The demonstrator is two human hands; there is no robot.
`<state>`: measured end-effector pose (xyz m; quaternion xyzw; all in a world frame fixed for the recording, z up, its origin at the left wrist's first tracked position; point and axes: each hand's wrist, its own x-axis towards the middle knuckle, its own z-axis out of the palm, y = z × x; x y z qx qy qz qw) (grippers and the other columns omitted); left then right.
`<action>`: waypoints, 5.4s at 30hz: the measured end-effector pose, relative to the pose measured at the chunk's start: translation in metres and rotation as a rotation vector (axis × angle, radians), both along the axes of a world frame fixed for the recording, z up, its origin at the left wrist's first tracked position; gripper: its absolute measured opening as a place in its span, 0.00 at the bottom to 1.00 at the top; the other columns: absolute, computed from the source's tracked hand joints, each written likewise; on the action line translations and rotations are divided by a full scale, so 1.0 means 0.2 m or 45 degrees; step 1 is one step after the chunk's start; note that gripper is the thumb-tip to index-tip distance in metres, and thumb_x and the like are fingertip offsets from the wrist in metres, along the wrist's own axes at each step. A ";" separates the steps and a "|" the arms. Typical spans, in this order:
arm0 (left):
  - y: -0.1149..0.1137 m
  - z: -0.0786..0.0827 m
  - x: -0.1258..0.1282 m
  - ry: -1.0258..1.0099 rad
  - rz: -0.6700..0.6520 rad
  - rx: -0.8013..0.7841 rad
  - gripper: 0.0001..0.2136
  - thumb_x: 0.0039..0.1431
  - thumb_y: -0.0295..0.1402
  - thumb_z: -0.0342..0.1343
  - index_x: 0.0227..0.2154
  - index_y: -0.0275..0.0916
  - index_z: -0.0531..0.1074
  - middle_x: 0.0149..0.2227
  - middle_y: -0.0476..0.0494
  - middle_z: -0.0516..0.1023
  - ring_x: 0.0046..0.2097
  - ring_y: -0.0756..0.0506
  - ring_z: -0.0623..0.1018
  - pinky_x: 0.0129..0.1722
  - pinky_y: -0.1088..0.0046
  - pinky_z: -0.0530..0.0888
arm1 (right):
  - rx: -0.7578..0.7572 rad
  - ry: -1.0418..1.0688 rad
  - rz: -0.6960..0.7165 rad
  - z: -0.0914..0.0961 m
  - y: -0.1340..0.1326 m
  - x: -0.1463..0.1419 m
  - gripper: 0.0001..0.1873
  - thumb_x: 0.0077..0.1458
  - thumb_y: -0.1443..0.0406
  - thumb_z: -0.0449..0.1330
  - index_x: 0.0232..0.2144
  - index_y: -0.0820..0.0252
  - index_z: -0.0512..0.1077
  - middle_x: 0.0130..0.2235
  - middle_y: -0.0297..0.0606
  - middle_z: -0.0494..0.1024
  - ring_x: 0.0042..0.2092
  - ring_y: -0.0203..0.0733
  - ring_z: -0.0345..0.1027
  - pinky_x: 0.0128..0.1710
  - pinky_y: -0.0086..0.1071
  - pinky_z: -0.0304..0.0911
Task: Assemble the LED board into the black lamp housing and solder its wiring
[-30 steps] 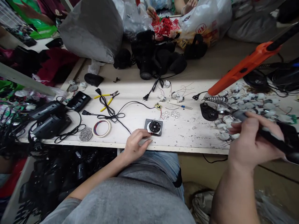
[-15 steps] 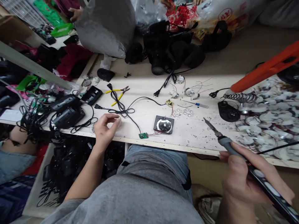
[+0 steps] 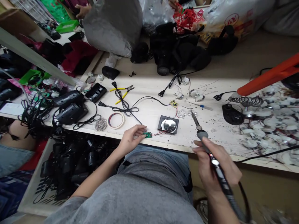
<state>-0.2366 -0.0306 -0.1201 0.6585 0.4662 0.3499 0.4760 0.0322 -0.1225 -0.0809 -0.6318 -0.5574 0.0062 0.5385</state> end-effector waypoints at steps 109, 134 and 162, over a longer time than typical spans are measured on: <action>0.07 0.07 0.31 -0.439 -0.057 -0.436 0.15 0.55 0.44 0.67 0.33 0.35 0.76 0.35 0.41 0.82 0.35 0.48 0.81 0.39 0.71 0.79 | 0.019 -0.233 0.559 -0.12 0.33 -0.23 0.13 0.59 0.75 0.60 0.43 0.54 0.69 0.34 0.37 0.76 0.35 0.41 0.73 0.32 0.36 0.71; 0.07 0.07 0.30 -0.094 -0.103 -0.022 0.08 0.64 0.36 0.58 0.33 0.38 0.74 0.33 0.44 0.78 0.34 0.48 0.77 0.34 0.74 0.75 | 0.011 -0.158 0.465 -0.13 0.30 -0.21 0.16 0.61 0.74 0.58 0.49 0.53 0.67 0.39 0.39 0.79 0.37 0.42 0.75 0.35 0.37 0.73; 0.10 0.10 0.29 0.177 -0.242 0.707 0.04 0.68 0.25 0.53 0.38 0.39 0.70 0.37 0.44 0.77 0.41 0.48 0.79 0.41 0.73 0.77 | 0.173 -0.184 -0.109 -0.20 0.16 0.01 0.14 0.60 0.75 0.59 0.46 0.56 0.70 0.38 0.38 0.81 0.38 0.41 0.78 0.39 0.35 0.73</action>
